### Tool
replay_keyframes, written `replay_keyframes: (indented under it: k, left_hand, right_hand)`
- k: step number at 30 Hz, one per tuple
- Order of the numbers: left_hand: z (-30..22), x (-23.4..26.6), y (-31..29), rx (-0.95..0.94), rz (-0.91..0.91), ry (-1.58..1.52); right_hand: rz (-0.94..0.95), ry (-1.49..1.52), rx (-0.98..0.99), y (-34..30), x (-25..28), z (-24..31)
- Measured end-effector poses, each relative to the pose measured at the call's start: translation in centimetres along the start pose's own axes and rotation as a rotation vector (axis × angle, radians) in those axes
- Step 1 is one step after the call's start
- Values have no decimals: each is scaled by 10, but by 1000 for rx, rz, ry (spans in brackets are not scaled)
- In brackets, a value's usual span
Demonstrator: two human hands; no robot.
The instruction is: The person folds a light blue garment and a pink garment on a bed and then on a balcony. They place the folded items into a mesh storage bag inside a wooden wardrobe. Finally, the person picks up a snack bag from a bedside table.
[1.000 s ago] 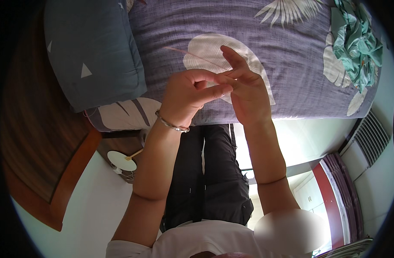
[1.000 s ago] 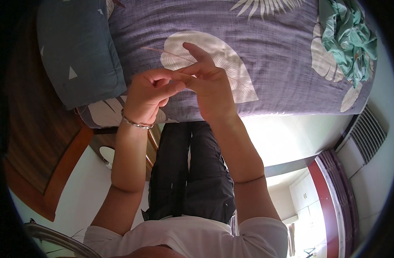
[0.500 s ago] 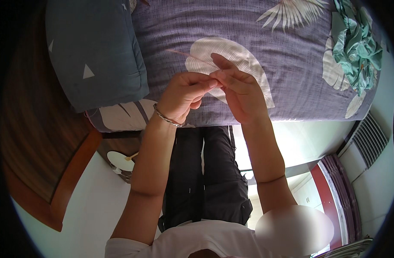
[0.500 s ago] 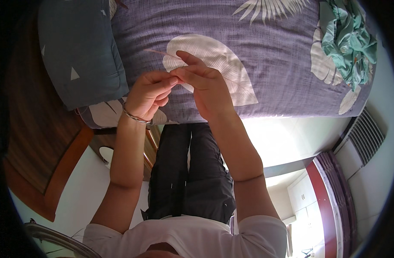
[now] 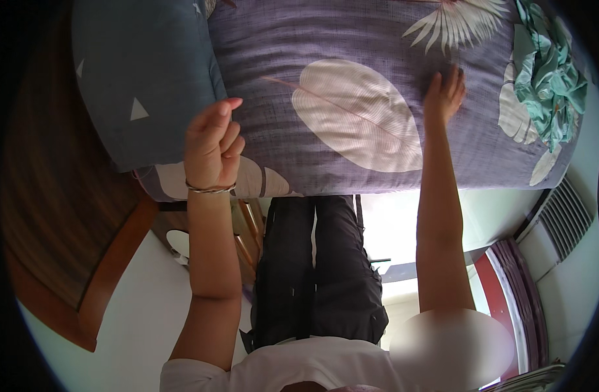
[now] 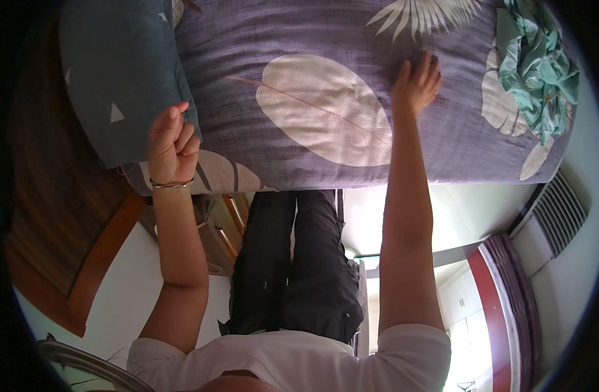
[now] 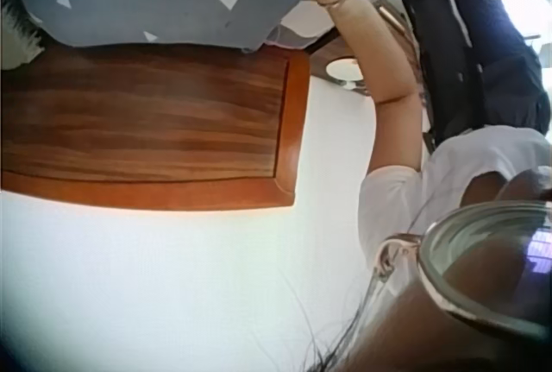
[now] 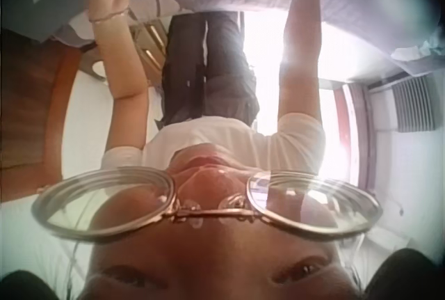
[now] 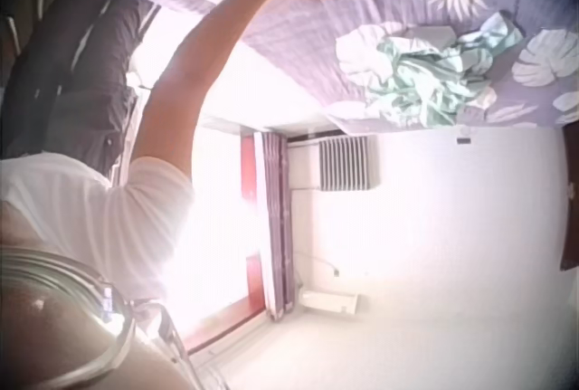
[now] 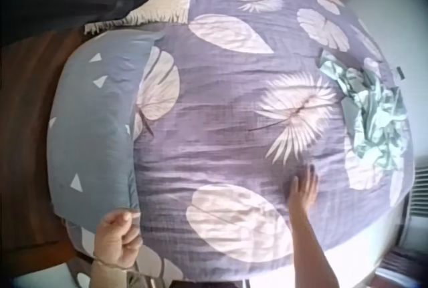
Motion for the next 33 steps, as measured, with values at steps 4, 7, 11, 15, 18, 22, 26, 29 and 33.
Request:
replay_keyframes:
  k: [4,7,11,15,18,22,26,29,33]
  left_hand:
    - [-2,5,-4,-33,6,-54]
    - [4,11,-9,-26,50,-83]
    - [3,23,-15,-31,-14,-129]
    - [-2,31,-16,-35,-32,-116]
    - [-4,27,-16,-77,-2,-119]
    - [2,4,-13,-50,15,-79]
    - [18,-17,-1,8,144,-81]
    - [45,-25,18,74,80,77]
    - [64,-44,29,125,-5,156]
  right_hand:
    - [68,-126,285,-43,-29,133]
    - [264,80,759,-126,-30,226]
    - [632,187,1143,-215,-29,255]
    - [799,460,1193,-287,-32,226]
    - [896,546,1233,-309,-28,215]
    - [829,665,1317,-314,-27,206]
    - [678,512,1000,-226,-39,185]
    - [486,324,657,-82,-42,130]
    - [186,-205,280,29,-3,-5]
Point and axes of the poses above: each hand's wrist, its own y-axis towards the middle knuckle, its own x-axis out of the back of the hand, z = x × y, the point moved 6 cm from there along y, towards the middle knuckle, and after that the axes turned 2 degrees about x, right-handed, at the moved point
